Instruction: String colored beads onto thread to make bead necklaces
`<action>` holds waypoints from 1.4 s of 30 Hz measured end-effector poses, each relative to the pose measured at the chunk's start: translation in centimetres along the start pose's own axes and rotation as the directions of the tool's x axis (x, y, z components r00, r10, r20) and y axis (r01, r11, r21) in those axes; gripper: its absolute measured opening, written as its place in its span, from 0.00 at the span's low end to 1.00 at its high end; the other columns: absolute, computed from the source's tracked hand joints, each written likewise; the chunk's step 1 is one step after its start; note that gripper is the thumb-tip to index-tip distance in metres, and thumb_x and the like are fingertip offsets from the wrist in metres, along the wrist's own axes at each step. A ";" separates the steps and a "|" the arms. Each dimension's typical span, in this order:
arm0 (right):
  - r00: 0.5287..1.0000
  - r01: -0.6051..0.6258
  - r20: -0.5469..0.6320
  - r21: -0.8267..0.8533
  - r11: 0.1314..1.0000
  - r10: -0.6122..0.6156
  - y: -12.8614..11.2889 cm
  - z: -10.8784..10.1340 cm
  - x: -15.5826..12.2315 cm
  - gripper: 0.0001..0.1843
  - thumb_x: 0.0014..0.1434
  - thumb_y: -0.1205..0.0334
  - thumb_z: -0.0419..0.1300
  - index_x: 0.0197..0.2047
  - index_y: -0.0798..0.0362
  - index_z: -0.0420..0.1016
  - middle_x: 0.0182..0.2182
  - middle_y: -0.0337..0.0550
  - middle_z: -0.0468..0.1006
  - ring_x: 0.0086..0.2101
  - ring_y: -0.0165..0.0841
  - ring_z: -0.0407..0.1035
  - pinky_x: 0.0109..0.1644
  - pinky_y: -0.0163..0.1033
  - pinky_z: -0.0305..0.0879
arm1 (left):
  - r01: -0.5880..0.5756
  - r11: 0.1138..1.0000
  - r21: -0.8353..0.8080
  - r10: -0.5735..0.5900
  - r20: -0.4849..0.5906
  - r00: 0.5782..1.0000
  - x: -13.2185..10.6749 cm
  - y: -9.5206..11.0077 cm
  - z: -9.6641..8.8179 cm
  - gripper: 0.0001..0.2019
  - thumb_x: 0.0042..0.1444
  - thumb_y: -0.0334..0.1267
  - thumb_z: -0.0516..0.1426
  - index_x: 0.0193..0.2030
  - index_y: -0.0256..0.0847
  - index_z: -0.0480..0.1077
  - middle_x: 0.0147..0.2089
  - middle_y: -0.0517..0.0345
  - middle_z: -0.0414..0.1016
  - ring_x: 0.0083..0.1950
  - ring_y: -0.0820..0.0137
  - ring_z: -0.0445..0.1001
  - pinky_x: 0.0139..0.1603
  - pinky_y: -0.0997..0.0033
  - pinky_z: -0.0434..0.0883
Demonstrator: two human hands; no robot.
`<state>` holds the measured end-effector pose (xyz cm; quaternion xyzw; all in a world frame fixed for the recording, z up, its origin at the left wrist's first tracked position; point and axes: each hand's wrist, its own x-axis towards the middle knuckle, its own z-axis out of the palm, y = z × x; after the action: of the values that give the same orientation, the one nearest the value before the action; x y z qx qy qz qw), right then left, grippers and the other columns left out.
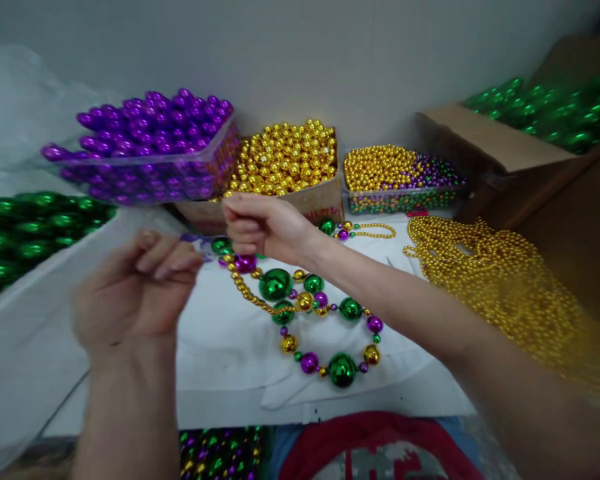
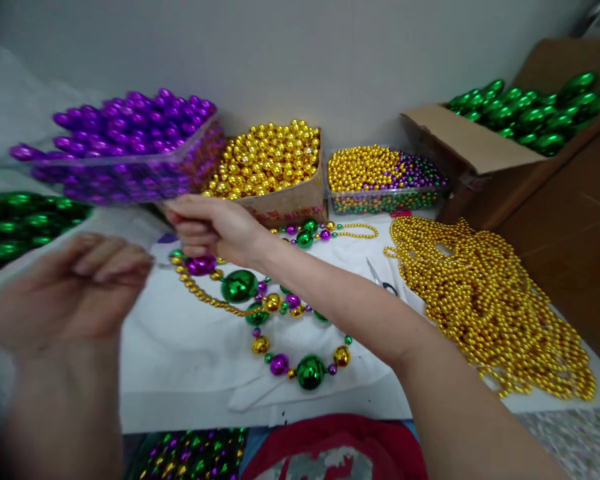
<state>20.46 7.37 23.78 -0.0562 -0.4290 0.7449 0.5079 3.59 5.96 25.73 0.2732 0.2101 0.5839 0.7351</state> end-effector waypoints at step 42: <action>0.765 -0.081 -0.641 -0.008 0.997 0.057 8.8 -0.4 -19.1 0.12 0.59 0.58 0.57 0.26 0.54 0.67 0.19 0.33 0.55 0.22 0.28 0.51 0.32 0.37 0.56 | 0.494 0.570 0.657 -0.588 -0.095 0.803 -9.1 -16.1 -8.2 0.15 0.53 0.49 0.55 0.29 0.38 0.62 0.24 0.62 0.66 0.23 0.76 0.60 0.26 0.76 0.56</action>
<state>23.60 -8.82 10.72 -0.3314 -0.2409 0.6917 0.5947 8.31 -4.29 9.02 0.4724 0.4233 0.1990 0.7470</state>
